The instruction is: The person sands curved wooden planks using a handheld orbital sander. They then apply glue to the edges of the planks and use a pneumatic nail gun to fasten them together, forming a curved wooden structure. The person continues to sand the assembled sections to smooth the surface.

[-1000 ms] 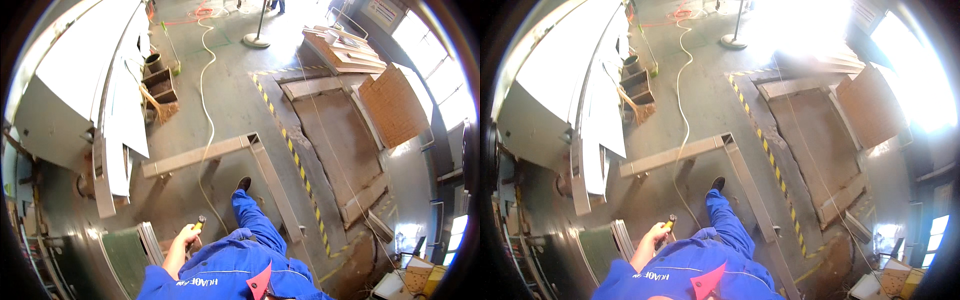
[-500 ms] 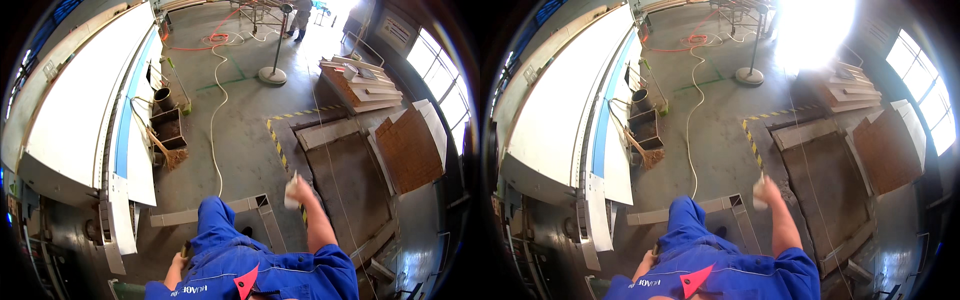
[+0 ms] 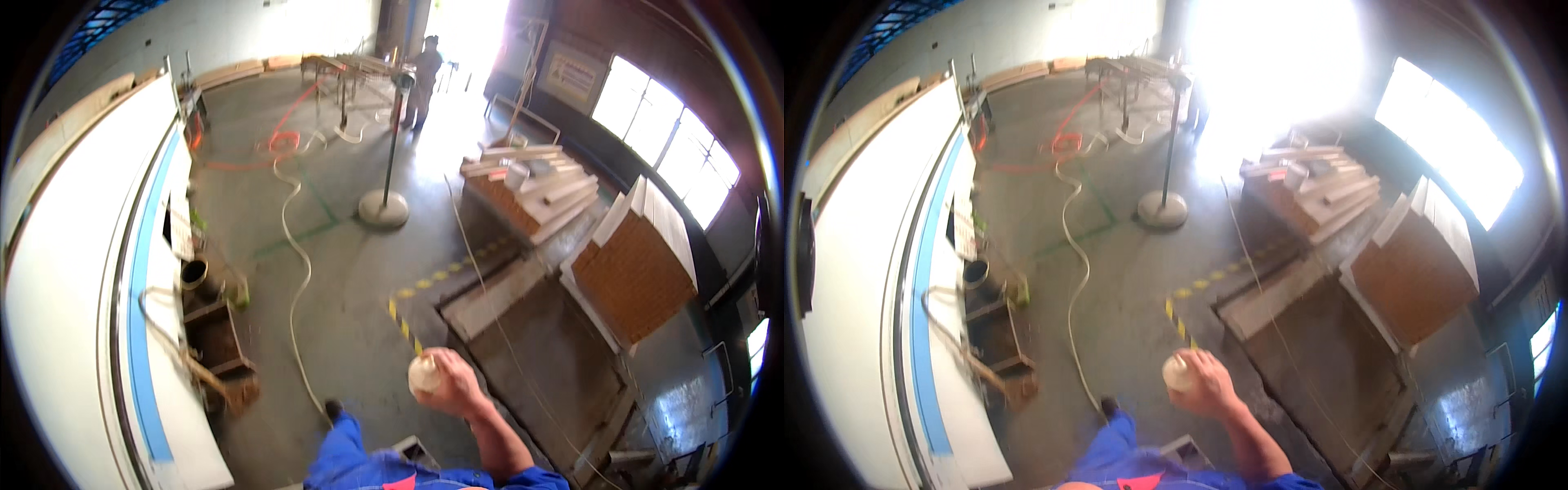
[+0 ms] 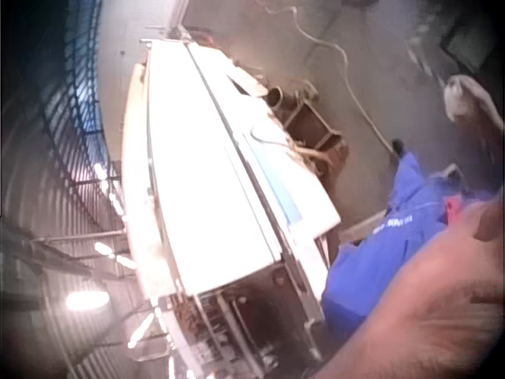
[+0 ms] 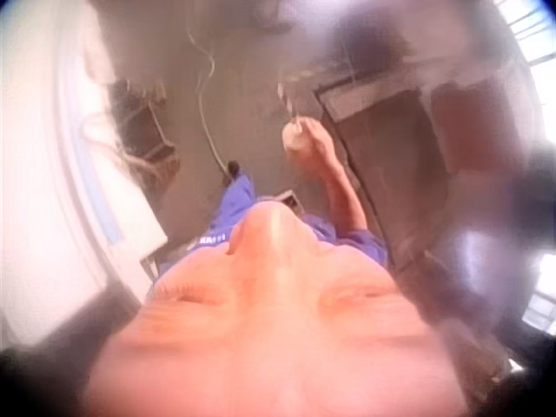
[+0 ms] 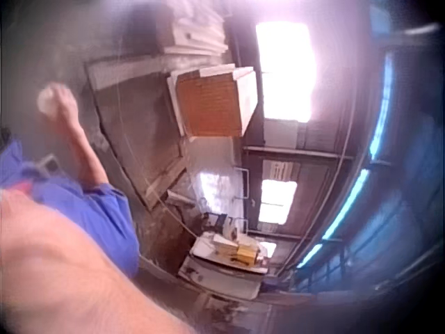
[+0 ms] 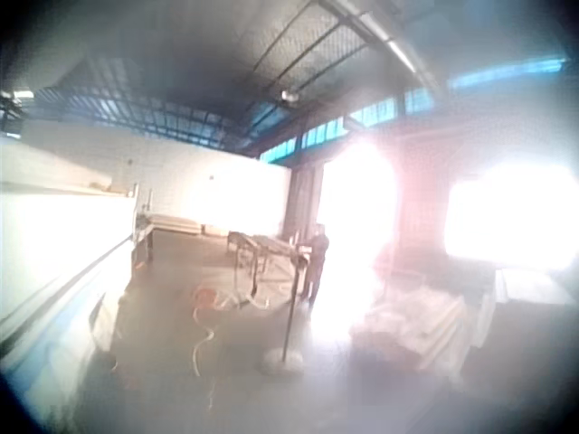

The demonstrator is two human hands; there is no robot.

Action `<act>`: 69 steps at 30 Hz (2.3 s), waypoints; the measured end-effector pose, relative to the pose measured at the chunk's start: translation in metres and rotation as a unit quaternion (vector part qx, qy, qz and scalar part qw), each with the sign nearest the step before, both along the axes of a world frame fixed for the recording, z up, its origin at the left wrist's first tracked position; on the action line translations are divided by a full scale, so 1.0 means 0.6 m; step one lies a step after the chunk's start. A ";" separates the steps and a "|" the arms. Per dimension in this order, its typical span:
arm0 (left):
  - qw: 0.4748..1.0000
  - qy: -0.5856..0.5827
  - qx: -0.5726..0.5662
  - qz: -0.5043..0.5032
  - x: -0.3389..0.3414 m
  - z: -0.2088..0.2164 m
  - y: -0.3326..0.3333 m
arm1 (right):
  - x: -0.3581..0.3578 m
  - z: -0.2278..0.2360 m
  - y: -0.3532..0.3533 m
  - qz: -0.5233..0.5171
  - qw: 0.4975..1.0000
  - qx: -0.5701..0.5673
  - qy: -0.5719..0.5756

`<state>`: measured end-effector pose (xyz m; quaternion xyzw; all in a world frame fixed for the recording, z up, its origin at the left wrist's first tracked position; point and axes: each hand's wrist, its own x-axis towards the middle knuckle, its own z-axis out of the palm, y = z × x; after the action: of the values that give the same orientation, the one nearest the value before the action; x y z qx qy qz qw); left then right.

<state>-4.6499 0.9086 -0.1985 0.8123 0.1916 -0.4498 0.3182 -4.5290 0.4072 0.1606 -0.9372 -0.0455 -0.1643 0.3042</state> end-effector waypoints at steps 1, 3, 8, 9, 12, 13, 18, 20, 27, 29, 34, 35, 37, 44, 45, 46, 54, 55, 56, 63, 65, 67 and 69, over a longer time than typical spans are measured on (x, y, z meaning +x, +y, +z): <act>1.000 -0.006 0.004 -0.013 0.088 0.007 0.006 | 0.056 -0.034 -0.016 -0.036 0.999 -0.012 0.029; 0.999 -0.008 0.005 -0.041 0.210 0.029 0.017 | 0.133 -0.115 -0.062 -0.113 0.980 -0.017 0.162; 0.990 -0.099 0.021 -0.100 0.483 0.131 0.100 | 0.205 -0.369 -0.217 -0.255 0.881 -0.005 0.398; 0.983 -0.170 0.009 -0.064 0.570 0.156 0.075 | 0.148 -0.462 -0.271 -0.238 0.869 -0.064 0.428; 0.960 -0.281 -0.009 0.006 0.735 0.240 0.077 | 0.017 -0.518 -0.249 -0.320 0.661 0.236 0.637; 0.962 -0.263 0.019 0.071 0.770 0.248 0.083 | 0.023 -0.522 -0.232 -0.338 0.589 0.280 0.679; 0.950 -0.266 -0.052 0.156 0.946 0.174 0.094 | 0.240 -0.556 -0.153 -0.299 0.525 0.308 0.735; 0.967 -0.208 -0.059 0.135 0.987 0.130 0.107 | 0.368 -0.590 -0.146 -0.267 0.527 0.311 0.744; 0.984 -0.015 -0.064 0.163 1.081 0.102 0.044 | 0.937 -0.751 -0.244 -0.125 0.613 0.262 0.735; 0.976 -0.006 -0.053 0.212 1.173 0.119 0.032 | 1.238 -0.648 -0.236 -0.017 0.761 -0.087 0.643; 0.944 -0.003 -0.057 0.325 1.314 0.095 0.009 | 1.807 -0.235 -0.034 0.103 0.859 -0.233 0.444; 0.943 0.003 -0.067 0.325 1.370 0.083 -0.003 | 1.876 -0.167 -0.014 0.076 0.873 -0.219 0.430; 0.944 0.012 -0.082 0.320 1.483 0.047 -0.004 | 1.973 -0.127 0.028 0.062 0.894 -0.209 0.391; 0.953 0.027 -0.116 0.279 1.920 0.009 0.072 | 2.234 -0.263 0.041 0.048 0.835 -0.234 0.496; 0.952 0.036 -0.130 0.273 1.985 0.014 0.089 | 2.243 -0.334 -0.008 0.033 0.804 -0.186 0.564; 0.948 0.040 -0.146 0.279 2.042 0.021 0.108 | 2.252 -0.382 -0.043 0.068 0.766 -0.188 0.610; 0.885 -0.205 -0.131 0.398 2.604 0.083 0.352 | 2.170 -0.490 0.007 -0.150 0.549 0.084 0.818; 0.877 -0.223 -0.090 0.415 2.673 0.100 0.352 | 2.180 -0.489 0.019 -0.174 0.538 0.121 0.816; 0.872 -0.243 -0.091 0.415 2.722 0.104 0.372 | 2.208 -0.498 0.036 -0.176 0.535 0.138 0.815; 0.868 -0.154 -0.177 0.438 2.961 0.158 0.419 | 2.622 -0.641 0.111 -0.115 0.579 0.208 0.780; 0.936 -0.094 -0.155 0.303 2.948 0.168 0.443 | 2.811 -0.671 0.126 -0.044 0.624 0.162 0.763; 0.977 -0.027 -0.094 0.190 3.036 0.170 0.411 | 3.025 -0.679 0.133 0.013 0.699 0.089 0.709; 0.979 0.000 -0.067 0.192 3.108 0.164 0.385 | 3.272 -0.620 0.148 0.049 0.737 -0.032 0.674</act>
<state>-2.7853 1.1393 -0.1000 0.7371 0.3135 -0.3918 0.4527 -2.5658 0.4963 -0.2117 -0.8088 0.1198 0.5267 0.2325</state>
